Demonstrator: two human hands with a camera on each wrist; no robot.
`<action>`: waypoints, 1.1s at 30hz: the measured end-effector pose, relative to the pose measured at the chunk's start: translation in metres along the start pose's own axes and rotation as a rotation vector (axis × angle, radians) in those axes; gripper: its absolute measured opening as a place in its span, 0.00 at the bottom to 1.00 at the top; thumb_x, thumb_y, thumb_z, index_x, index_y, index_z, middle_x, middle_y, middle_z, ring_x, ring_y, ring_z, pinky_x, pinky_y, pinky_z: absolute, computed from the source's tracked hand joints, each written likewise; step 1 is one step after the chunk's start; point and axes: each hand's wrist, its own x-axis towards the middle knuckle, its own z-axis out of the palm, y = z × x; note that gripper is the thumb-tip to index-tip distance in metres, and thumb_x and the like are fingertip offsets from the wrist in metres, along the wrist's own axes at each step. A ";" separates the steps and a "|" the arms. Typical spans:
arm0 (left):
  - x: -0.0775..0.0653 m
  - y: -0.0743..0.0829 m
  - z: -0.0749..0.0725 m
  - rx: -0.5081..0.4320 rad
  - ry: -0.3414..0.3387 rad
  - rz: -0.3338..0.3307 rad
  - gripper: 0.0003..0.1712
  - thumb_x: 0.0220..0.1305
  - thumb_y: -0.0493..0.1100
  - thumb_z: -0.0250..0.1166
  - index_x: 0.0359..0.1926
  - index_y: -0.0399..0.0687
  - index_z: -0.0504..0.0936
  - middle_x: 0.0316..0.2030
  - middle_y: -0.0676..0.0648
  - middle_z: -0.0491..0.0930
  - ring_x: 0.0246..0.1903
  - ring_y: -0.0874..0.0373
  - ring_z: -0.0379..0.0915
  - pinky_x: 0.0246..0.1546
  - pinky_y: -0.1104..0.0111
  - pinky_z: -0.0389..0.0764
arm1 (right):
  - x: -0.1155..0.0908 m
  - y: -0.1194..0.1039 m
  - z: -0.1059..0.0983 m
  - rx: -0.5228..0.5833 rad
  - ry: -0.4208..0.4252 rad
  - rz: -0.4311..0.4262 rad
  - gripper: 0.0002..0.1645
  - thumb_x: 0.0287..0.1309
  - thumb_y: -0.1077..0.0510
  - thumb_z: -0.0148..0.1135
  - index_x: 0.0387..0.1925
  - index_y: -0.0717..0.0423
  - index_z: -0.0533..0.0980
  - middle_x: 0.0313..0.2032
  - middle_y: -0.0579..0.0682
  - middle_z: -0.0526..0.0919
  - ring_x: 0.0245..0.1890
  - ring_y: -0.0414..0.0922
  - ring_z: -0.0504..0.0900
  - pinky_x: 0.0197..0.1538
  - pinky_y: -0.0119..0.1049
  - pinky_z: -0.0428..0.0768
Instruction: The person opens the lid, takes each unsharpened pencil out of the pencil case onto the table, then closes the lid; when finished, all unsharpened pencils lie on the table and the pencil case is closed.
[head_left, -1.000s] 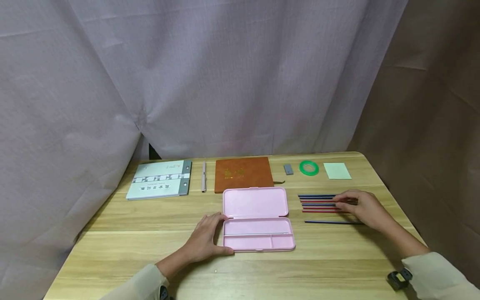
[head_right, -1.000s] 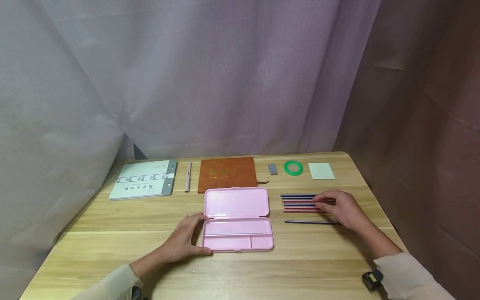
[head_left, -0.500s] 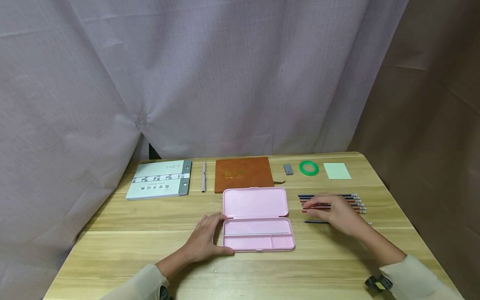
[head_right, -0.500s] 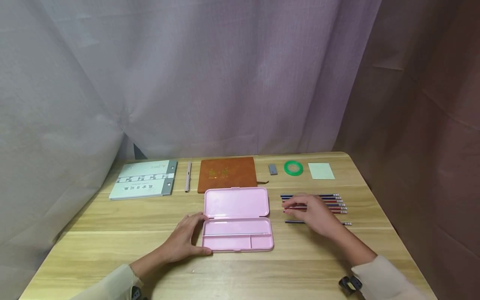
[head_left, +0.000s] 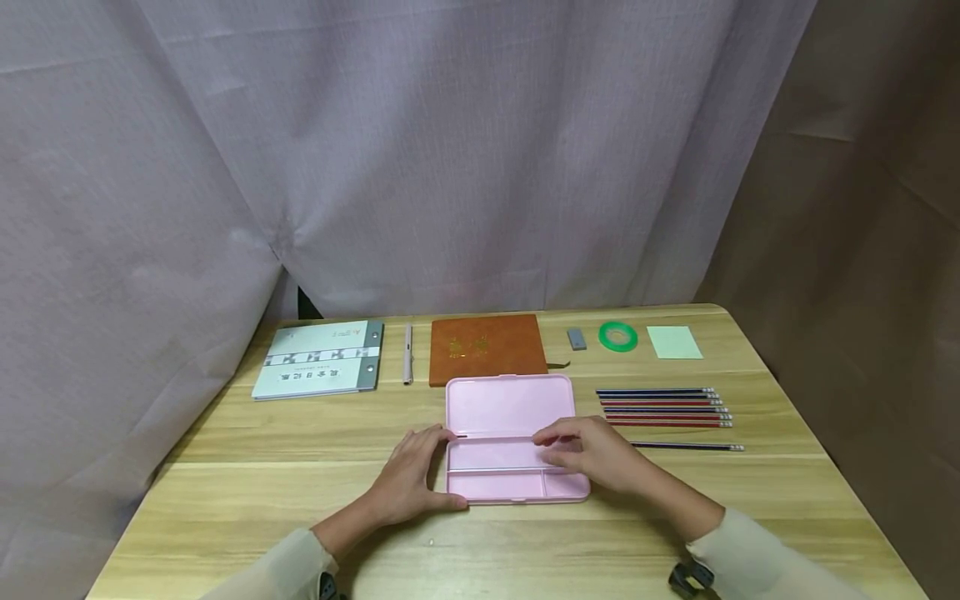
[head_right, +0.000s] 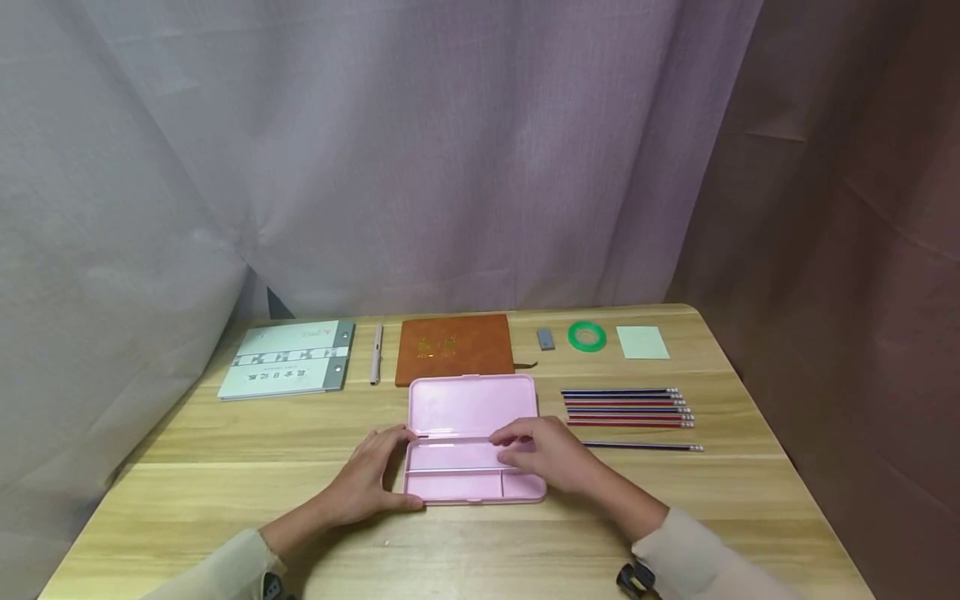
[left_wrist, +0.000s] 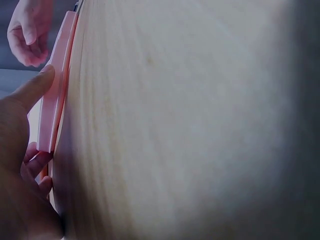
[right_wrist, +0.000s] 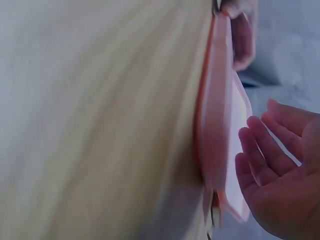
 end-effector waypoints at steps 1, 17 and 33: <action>0.000 0.000 0.000 -0.001 0.002 0.001 0.53 0.43 0.69 0.81 0.64 0.49 0.72 0.68 0.44 0.72 0.71 0.43 0.63 0.75 0.36 0.53 | 0.001 0.000 0.004 -0.009 -0.021 -0.007 0.15 0.66 0.56 0.69 0.52 0.54 0.86 0.49 0.44 0.89 0.51 0.44 0.84 0.56 0.42 0.85; -0.001 0.000 0.000 0.005 0.000 -0.012 0.53 0.43 0.68 0.81 0.65 0.50 0.72 0.69 0.43 0.71 0.71 0.43 0.63 0.75 0.37 0.53 | 0.006 -0.004 0.033 -0.201 -0.066 -0.095 0.09 0.67 0.61 0.66 0.47 0.54 0.86 0.43 0.44 0.87 0.48 0.41 0.83 0.53 0.40 0.83; 0.001 0.000 0.000 0.000 -0.004 -0.018 0.52 0.42 0.67 0.82 0.65 0.53 0.71 0.68 0.47 0.71 0.71 0.46 0.62 0.76 0.39 0.52 | 0.008 -0.012 0.038 -0.160 -0.010 -0.035 0.08 0.64 0.66 0.66 0.40 0.50 0.83 0.34 0.39 0.82 0.37 0.35 0.77 0.43 0.35 0.79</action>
